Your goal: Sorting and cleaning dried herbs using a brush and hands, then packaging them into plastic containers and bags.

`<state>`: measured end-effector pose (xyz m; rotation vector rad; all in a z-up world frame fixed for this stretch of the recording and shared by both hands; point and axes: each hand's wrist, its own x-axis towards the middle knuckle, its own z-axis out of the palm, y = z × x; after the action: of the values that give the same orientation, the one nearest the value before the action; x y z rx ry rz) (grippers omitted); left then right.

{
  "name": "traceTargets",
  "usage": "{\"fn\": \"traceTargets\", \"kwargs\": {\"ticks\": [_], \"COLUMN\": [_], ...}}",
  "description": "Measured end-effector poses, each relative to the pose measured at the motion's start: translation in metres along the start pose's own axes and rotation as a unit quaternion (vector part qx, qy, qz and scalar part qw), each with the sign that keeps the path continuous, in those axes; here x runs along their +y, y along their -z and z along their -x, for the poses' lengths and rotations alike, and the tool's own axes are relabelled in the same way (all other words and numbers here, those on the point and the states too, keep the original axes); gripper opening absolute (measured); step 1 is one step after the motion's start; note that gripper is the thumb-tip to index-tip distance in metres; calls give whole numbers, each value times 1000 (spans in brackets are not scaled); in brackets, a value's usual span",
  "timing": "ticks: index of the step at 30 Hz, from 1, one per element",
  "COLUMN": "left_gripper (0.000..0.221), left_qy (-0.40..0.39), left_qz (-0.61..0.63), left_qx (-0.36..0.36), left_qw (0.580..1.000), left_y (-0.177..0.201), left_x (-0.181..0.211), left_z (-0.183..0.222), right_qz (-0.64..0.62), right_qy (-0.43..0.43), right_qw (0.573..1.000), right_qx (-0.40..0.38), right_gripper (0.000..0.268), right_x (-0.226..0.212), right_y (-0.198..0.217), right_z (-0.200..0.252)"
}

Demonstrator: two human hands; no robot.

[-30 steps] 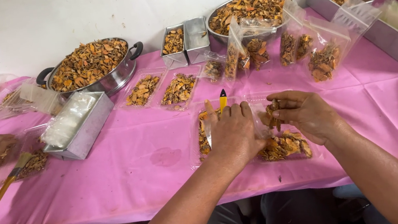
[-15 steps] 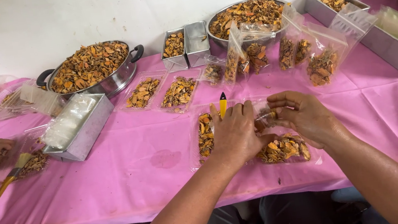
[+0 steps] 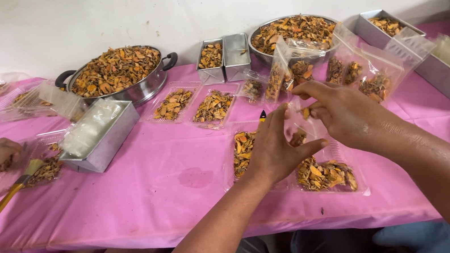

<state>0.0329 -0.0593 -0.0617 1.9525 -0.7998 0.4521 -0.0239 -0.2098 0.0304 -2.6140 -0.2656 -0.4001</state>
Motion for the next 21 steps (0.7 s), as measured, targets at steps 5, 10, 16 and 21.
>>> {"fn": "traceTargets", "kwargs": {"ticks": [5,10,16,21], "left_gripper": [108,109,70,67], "left_qy": [31,174,113,114], "left_qz": [91,206,317,327], "left_qx": [-35,-171,-267,-329], "left_qw": [995,948,903,879], "left_y": [18,43,45,44], "left_x": [20,38,17,29], "left_z": [-1,-3,-3,-1], "right_qz": [32,64,82,109], "right_qy": [48,-59,-26,-28], "right_qw": [998,996,960,924], "right_qx": [10,-9,-266,-365], "right_gripper": [36,29,38,18], "right_x": [12,-19,-16,-18], "right_y": [2,34,47,47], "right_z": [-10,6,17,15]}}
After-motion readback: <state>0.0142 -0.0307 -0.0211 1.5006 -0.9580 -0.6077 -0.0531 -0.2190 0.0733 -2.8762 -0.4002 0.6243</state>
